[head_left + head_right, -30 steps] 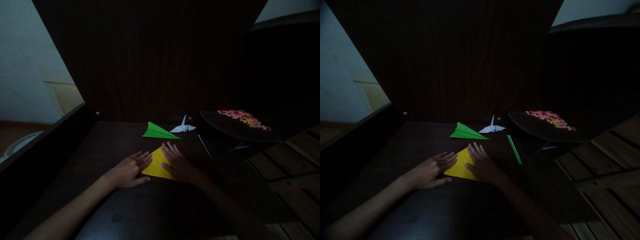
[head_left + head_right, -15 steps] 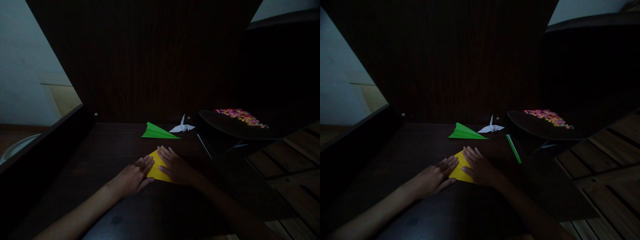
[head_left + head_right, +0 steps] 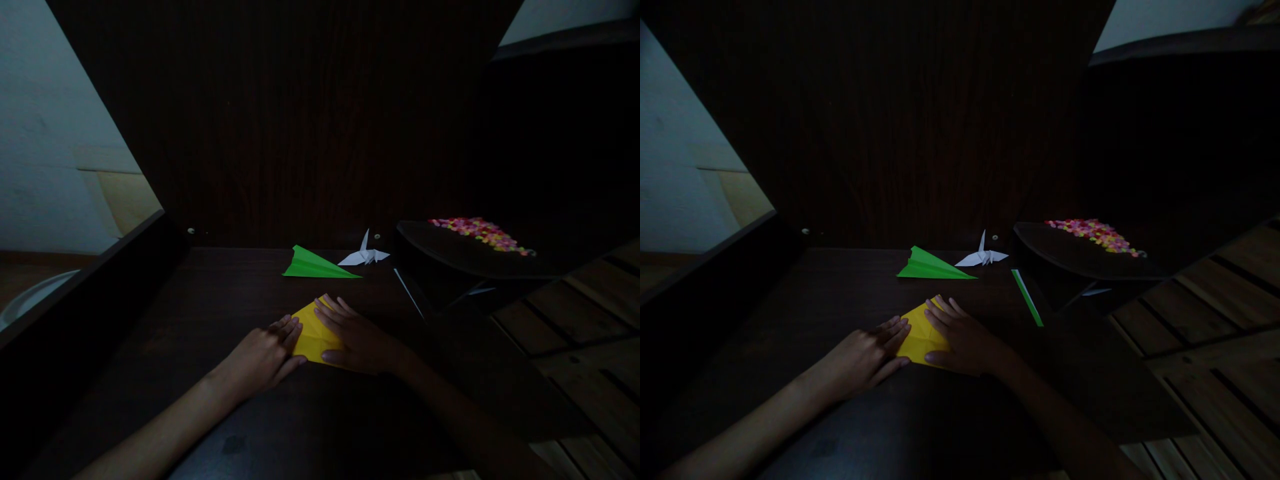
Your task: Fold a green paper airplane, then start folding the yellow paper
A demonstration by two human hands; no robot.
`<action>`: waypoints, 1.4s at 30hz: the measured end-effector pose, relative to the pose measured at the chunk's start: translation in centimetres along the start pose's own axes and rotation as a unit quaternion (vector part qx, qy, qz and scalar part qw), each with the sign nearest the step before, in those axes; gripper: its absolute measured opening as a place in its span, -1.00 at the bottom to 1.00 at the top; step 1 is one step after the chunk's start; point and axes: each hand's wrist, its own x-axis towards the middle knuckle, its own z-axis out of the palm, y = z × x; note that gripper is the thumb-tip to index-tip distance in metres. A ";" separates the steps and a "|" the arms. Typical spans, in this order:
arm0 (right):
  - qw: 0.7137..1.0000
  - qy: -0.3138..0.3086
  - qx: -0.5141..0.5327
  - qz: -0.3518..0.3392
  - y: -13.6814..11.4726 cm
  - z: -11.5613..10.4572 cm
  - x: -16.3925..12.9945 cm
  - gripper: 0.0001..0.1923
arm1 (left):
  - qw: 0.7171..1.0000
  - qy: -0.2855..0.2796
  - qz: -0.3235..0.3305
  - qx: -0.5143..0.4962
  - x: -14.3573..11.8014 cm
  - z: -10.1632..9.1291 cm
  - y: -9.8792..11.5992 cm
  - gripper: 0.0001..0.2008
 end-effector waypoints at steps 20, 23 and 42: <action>0.997 0.051 0.032 -0.057 0.8 -1.1 -1.4 -0.23 | 0.997 0.066 0.008 0.035 0.0 -0.3 -0.3 -0.51; 0.995 0.070 0.033 -0.055 0.7 -1.2 -1.5 -0.28 | 0.997 0.067 0.015 0.028 0.0 -0.4 -0.5 -0.61; 0.993 0.056 0.077 -0.072 0.1 -0.9 -1.5 -0.28 | 0.996 0.055 0.069 0.024 0.0 -0.7 -1.4 -0.73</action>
